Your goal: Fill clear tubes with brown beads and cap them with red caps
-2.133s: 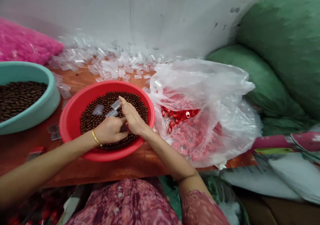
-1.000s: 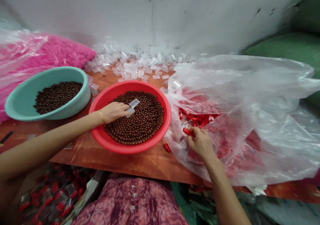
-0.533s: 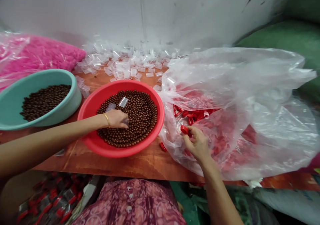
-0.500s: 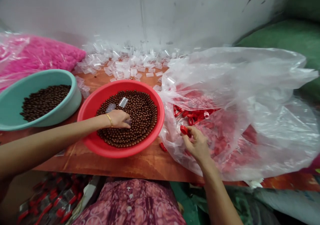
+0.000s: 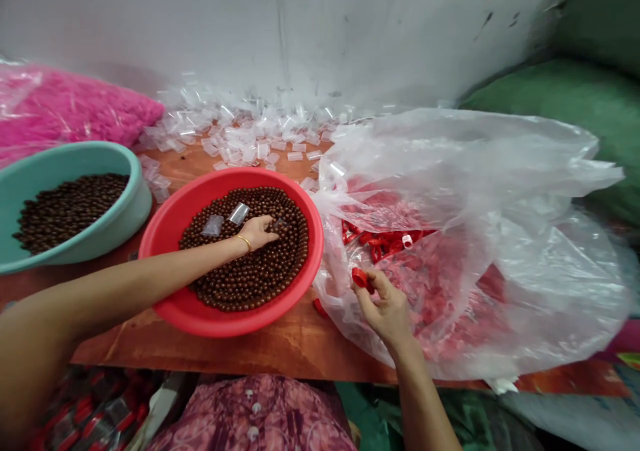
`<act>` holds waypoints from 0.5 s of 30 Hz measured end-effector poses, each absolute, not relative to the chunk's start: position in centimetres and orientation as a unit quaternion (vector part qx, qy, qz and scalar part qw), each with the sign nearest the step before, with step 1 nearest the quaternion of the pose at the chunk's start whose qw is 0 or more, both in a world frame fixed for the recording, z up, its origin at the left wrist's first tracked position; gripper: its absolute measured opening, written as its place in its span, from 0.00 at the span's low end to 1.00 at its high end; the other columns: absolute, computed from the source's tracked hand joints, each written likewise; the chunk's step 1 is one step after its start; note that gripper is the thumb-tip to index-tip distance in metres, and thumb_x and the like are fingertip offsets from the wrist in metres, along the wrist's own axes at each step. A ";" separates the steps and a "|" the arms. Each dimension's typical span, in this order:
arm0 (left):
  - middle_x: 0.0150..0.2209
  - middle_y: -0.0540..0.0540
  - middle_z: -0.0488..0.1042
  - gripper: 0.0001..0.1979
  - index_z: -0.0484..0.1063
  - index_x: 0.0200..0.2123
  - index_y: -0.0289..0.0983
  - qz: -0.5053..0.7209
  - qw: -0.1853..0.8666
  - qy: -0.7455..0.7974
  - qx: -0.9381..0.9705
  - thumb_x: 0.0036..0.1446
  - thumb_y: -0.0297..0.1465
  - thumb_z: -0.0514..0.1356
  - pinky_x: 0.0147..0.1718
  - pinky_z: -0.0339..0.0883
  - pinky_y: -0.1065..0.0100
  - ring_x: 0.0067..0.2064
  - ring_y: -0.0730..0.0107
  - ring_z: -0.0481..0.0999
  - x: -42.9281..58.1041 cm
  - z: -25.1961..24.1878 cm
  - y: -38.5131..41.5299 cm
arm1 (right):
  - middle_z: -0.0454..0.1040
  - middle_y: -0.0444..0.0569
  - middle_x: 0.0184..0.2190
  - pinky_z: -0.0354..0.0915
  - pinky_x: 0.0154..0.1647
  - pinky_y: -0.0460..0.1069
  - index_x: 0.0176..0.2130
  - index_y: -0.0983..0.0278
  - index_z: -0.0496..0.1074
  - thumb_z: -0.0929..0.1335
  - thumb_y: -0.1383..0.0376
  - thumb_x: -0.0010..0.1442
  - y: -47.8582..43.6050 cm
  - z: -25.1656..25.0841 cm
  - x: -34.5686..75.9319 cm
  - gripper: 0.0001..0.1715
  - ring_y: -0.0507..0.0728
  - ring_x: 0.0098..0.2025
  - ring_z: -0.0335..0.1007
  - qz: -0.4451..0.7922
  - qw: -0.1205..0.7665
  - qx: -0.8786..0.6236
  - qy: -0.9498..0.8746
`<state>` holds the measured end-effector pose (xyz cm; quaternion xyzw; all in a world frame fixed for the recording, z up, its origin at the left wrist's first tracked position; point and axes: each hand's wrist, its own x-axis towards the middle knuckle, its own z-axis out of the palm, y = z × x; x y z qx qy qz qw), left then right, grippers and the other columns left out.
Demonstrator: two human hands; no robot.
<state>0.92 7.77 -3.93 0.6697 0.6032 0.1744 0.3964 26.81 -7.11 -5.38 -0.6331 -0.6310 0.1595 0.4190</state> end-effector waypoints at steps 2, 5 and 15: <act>0.32 0.48 0.75 0.09 0.68 0.33 0.33 0.224 0.443 0.577 0.648 0.44 0.24 0.60 0.41 0.67 0.67 0.36 0.70 0.74 0.4 -4.0 7.8 | 0.72 0.44 0.20 0.67 0.25 0.45 0.32 0.63 0.70 0.66 0.60 0.54 -7.0 -5.0 26.4 0.08 0.51 0.22 0.69 0.186 0.439 -0.625 -0.618; 0.36 0.46 0.75 0.12 0.66 0.37 0.32 0.287 0.505 0.532 0.616 0.46 0.23 0.60 0.44 0.67 0.67 0.38 0.73 0.75 -0.5 -3.4 7.7 | 0.72 0.43 0.20 0.66 0.19 0.45 0.35 0.63 0.69 0.67 0.60 0.53 -6.9 -3.9 25.3 0.10 0.49 0.18 0.66 0.262 0.480 -0.607 -0.576; 0.41 0.46 0.73 0.29 0.65 0.47 0.34 0.407 0.650 0.391 0.509 0.38 0.24 0.67 0.45 0.66 0.65 0.40 0.73 0.73 -2.9 0.5 3.9 | 0.64 0.40 0.18 0.60 0.15 0.45 0.39 0.64 0.71 0.64 0.54 0.53 -3.4 1.8 21.1 0.19 0.48 0.15 0.57 0.450 0.557 -0.494 -0.492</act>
